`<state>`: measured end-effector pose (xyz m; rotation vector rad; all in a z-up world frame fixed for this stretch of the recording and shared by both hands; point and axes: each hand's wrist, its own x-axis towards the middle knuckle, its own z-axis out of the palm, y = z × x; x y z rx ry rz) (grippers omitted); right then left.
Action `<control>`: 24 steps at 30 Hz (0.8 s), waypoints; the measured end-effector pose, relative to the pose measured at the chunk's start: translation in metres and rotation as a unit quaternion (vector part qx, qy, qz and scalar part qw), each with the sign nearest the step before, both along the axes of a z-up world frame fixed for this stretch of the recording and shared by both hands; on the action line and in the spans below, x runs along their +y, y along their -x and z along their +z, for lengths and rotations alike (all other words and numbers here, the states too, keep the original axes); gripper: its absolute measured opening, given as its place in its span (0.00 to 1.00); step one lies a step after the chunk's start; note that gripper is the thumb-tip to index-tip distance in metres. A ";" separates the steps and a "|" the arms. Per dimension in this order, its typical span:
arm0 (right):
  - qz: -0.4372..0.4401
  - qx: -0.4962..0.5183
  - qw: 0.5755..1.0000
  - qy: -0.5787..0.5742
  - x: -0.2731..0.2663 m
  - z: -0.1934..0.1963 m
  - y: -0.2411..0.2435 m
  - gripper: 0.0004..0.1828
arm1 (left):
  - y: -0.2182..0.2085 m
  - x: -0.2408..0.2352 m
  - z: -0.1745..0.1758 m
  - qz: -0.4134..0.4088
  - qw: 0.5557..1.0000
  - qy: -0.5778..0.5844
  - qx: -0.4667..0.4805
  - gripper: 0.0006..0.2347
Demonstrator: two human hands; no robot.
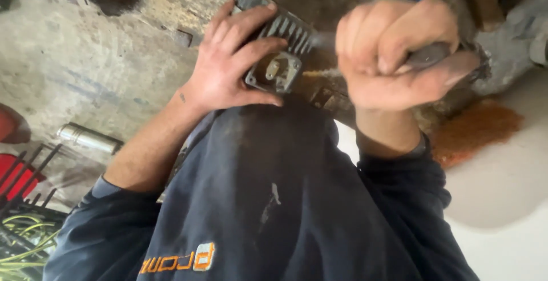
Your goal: Cleaning and scraping a metal motor housing component at a workbench.
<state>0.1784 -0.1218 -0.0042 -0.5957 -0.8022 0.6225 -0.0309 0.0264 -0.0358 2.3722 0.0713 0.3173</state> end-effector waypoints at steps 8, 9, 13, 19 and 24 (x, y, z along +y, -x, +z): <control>-0.081 0.002 0.995 0.058 -0.002 -0.013 0.006 0.30 | -0.005 -0.011 0.008 -0.008 0.999 -0.027 0.018 0.36; -0.094 -0.032 0.994 0.050 0.000 -0.008 0.007 0.30 | -0.006 -0.013 0.009 -0.009 0.999 -0.028 0.015 0.36; -0.050 -0.023 0.997 0.061 -0.017 -0.005 0.000 0.31 | -0.004 -0.010 0.010 -0.007 1.000 -0.018 0.021 0.35; -0.145 -0.072 0.987 0.008 -0.007 -0.016 -0.002 0.30 | -0.008 -0.017 0.008 -0.012 1.000 -0.026 0.011 0.36; -0.132 -0.094 0.986 -0.021 -0.023 -0.015 0.000 0.30 | -0.007 -0.019 0.006 -0.010 0.999 -0.030 0.012 0.36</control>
